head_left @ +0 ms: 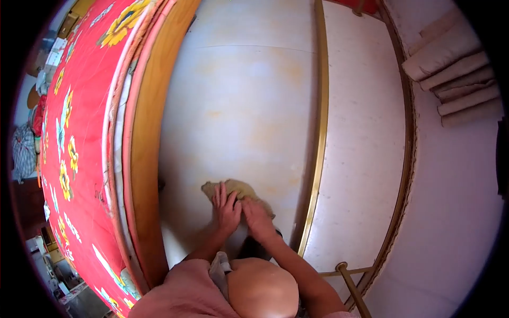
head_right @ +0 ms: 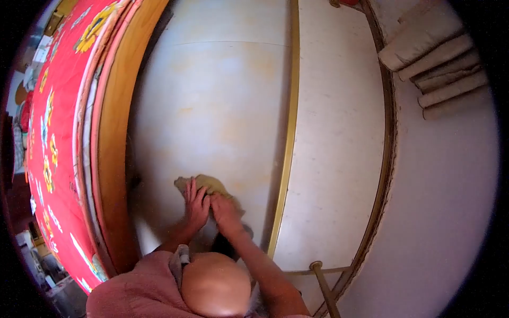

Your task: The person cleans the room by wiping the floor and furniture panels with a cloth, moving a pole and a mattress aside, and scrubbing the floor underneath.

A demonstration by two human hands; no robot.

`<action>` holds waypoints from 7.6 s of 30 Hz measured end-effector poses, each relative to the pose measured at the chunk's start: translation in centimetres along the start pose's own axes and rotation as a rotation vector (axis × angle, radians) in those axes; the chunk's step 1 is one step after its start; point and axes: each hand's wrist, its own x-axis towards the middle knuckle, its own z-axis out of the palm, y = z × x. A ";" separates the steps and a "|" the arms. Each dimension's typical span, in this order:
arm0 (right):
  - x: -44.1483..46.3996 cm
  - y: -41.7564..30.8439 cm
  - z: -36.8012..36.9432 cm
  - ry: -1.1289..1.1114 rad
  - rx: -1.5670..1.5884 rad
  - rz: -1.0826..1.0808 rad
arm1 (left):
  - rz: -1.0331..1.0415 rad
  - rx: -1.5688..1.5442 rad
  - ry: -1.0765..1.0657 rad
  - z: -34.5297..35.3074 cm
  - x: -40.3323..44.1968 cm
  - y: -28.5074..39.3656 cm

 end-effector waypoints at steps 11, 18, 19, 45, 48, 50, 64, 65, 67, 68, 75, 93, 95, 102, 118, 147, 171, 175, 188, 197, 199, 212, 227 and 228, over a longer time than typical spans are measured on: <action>7.1 -1.1 -10.9 0.311 -0.367 0.198 | 0.468 0.249 0.013 -1.9 27.1 0.7; 0.5 -0.4 -6.8 0.342 -0.128 0.169 | 0.185 0.154 0.306 -4.0 25.3 -8.9; -0.1 0.1 -5.6 0.321 -0.103 0.159 | 0.134 0.177 0.326 -3.7 23.2 -10.1; -3.4 -1.3 -7.0 0.247 0.487 0.449 | -0.103 -0.337 0.068 -3.8 -3.7 3.0; -5.0 0.0 -10.4 0.425 0.901 0.412 | 0.039 -0.486 0.022 -3.7 0.3 6.7; -7.1 0.9 -14.1 0.565 0.874 0.370 | 0.190 -0.532 -0.036 -1.8 2.9 9.3; -16.2 7.5 -20.3 1.040 0.028 0.632 | 0.511 -0.156 -0.007 -10.3 8.1 21.7; -16.0 7.9 -19.3 1.087 0.146 0.625 | 0.493 -0.140 0.063 -14.1 7.1 21.9; -15.8 7.3 -18.6 1.048 0.092 0.646 | 0.464 -0.020 0.187 -20.6 4.5 21.6; -15.6 7.1 -18.1 1.027 0.071 0.645 | 0.449 0.090 0.231 -23.6 3.0 21.4; -15.5 8.6 -17.2 1.006 0.126 0.604 | 0.313 0.593 0.246 -34.3 1.4 16.9; -16.3 0.6 -16.8 0.862 0.245 0.754 | 0.672 0.382 -0.328 -34.8 3.6 11.8; -15.6 -0.9 -16.9 0.842 0.274 0.754 | 0.666 0.362 -0.304 -34.7 3.6 11.6; -15.6 -8.7 -18.3 0.672 0.269 0.759 | 0.653 0.323 -0.246 -34.2 3.6 11.1; -23.6 -25.8 -18.6 0.358 0.608 1.031 | 0.546 0.381 -0.367 -34.0 4.0 10.8; -8.3 -27.4 -27.8 0.445 0.453 1.112 | -0.464 -0.560 -0.301 -42.7 5.8 15.5; 7.5 -18.2 -37.3 0.806 1.052 1.339 | -0.107 -0.342 -1.198 -35.0 33.9 35.9; 11.2 -15.4 -34.5 0.877 1.115 1.321 | 0.016 -0.222 -1.206 -33.9 38.9 33.4; 13.6 -15.9 -29.0 1.558 0.864 1.101 | 0.301 -0.237 -1.629 -32.9 45.3 30.1; 10.6 -31.9 -11.4 1.449 0.761 1.574 | 0.310 -0.622 -1.661 -41.1 49.7 29.3; 9.5 -32.2 -10.2 1.578 0.767 1.647 | 0.408 -0.644 -1.595 -41.9 50.1 31.2; 9.9 -21.8 -12.2 1.315 0.434 1.534 | 1.549 0.558 -1.516 -24.1 41.3 37.5; -2.4 3.1 -22.8 0.995 -0.271 1.413 | 2.118 0.228 -0.975 3.7 26.7 30.2; -2.2 3.8 -22.7 1.032 -0.243 1.403 | 2.180 0.260 -0.944 4.7 26.8 29.7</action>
